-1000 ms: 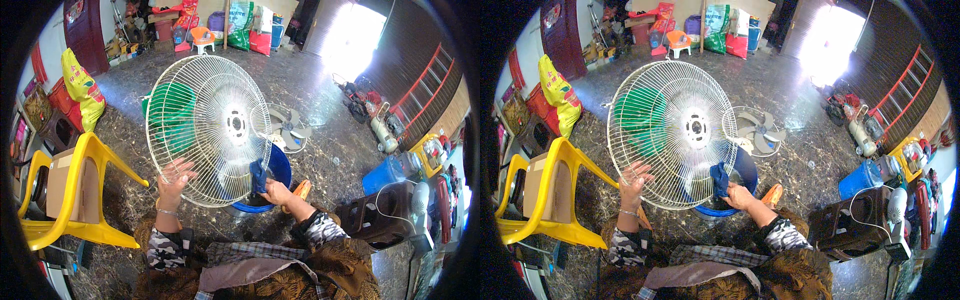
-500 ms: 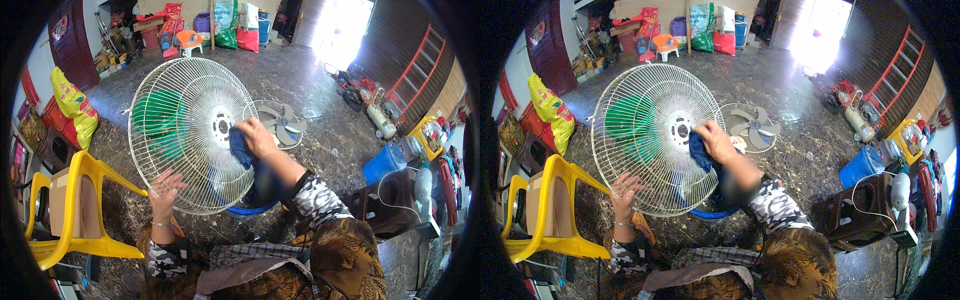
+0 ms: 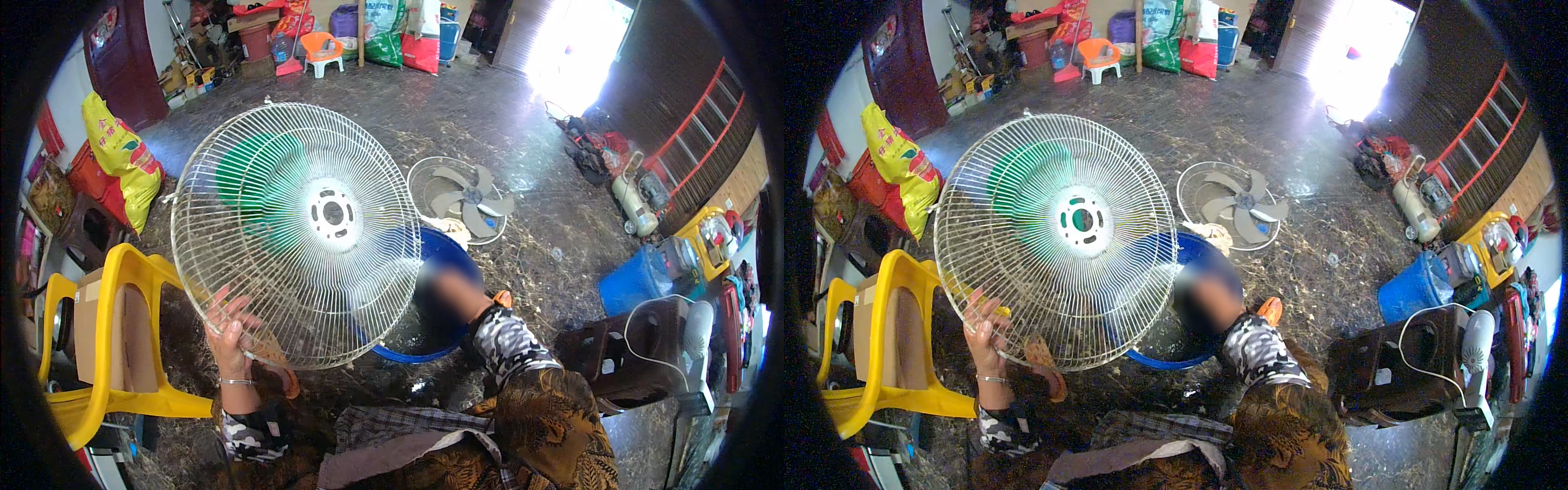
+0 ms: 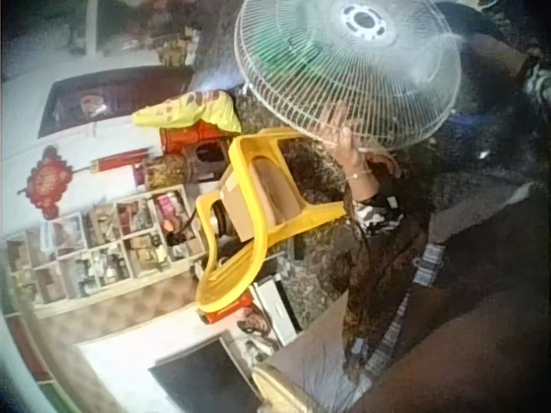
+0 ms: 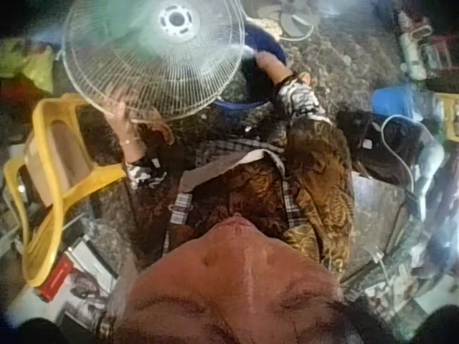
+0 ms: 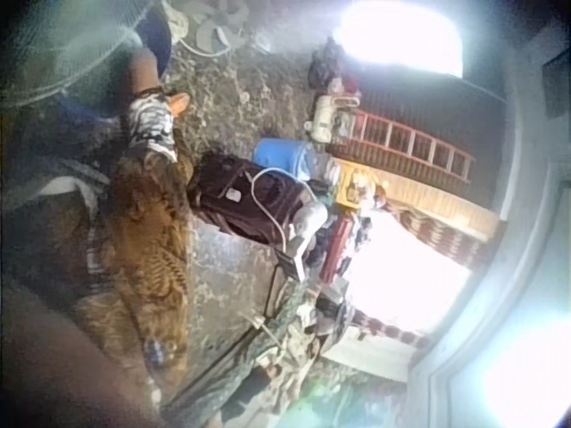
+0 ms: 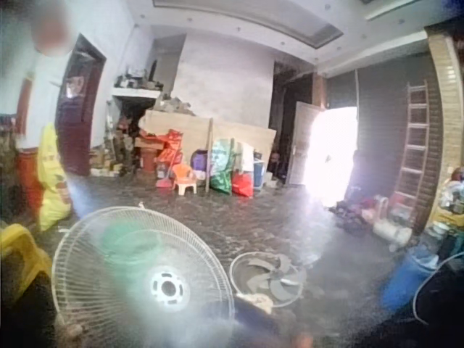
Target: The person cleans a disassembled fan grille with a blue cloth dipped in a bucket of water.
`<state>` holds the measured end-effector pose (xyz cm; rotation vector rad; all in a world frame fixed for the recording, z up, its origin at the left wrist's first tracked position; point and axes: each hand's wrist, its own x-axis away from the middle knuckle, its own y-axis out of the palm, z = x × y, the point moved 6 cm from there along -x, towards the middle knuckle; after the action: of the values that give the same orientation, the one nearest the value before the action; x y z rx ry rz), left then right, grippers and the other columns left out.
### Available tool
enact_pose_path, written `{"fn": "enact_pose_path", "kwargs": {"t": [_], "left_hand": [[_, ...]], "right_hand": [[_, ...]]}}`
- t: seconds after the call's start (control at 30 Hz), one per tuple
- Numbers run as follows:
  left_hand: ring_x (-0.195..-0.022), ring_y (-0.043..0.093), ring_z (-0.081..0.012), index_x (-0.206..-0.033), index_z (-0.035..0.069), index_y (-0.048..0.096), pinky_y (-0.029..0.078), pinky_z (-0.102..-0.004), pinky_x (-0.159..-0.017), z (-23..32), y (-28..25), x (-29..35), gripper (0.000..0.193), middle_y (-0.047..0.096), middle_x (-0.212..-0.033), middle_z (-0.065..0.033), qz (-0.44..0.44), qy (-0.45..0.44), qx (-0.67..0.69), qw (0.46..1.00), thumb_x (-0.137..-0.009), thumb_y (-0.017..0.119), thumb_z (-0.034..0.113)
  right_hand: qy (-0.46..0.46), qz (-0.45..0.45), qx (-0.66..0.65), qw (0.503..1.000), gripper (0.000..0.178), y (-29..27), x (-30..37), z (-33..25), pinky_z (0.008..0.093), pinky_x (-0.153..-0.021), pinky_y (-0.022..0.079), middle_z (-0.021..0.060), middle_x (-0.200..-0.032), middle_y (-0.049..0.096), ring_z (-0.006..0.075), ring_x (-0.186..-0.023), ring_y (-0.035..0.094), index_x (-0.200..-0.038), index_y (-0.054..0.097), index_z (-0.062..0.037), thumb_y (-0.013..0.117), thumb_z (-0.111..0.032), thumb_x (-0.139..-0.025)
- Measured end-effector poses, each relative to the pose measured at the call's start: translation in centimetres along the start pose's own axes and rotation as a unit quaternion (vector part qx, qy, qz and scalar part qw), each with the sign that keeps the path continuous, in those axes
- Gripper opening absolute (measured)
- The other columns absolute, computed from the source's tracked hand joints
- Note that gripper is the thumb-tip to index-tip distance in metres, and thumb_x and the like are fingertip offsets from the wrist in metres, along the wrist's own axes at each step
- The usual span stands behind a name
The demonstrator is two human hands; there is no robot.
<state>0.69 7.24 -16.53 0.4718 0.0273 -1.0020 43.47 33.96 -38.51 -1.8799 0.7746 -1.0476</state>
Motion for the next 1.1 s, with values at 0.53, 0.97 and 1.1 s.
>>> {"fn": "enact_pose_path", "kwargs": {"t": [0.53, 0.97, 1.1], "left_hand": [[-0.064, 0.064, -0.0156, -0.127, -0.004, 0.042, 0.052, -0.0250, -0.050, 0.9, -1.4, 1.1, 0.080, 0.066, -0.095, -0.0165, 0.029, -0.038, -0.006, 0.999, -0.065, 0.078, 0.031], [-0.072, 0.066, -0.0276, -0.124, -0.004, 0.043, 0.055, -0.0347, -0.056, 2.0, 3.8, 5.1, 0.069, 0.064, -0.097, -0.0219, -0.010, -0.082, 0.054, 0.995, -0.068, 0.076, 0.017], [-0.082, 0.065, -0.0236, -0.127, -0.001, 0.040, 0.056, -0.0319, -0.062, 0.5, 2.2, 4.6, 0.070, 0.062, -0.102, -0.0184, -0.005, -0.067, 0.053, 0.996, -0.070, 0.075, 0.021]], "right_hand": [[-0.099, -0.323, 0.037, 0.940, 0.042, 2.5, -0.3, -1.6, 0.0351, -0.089, 0.046, 0.0135, -0.122, 0.055, 0.0211, -0.110, 0.054, -0.125, 0.052, -0.0020, 0.058, -0.022, -0.088], [-0.160, 0.343, -0.309, 0.873, 0.054, -19.7, 14.1, -22.5, 0.0385, -0.086, 0.044, 0.0182, -0.106, 0.057, 0.0295, -0.097, 0.056, -0.126, 0.049, -0.0124, 0.069, -0.026, -0.077], [-0.166, 0.449, -0.104, 0.872, 0.050, -16.4, 8.7, -21.8, 0.0477, -0.094, 0.039, 0.0267, -0.123, 0.044, 0.0419, -0.112, 0.044, -0.129, 0.048, -0.0169, 0.062, -0.025, -0.082]]}}
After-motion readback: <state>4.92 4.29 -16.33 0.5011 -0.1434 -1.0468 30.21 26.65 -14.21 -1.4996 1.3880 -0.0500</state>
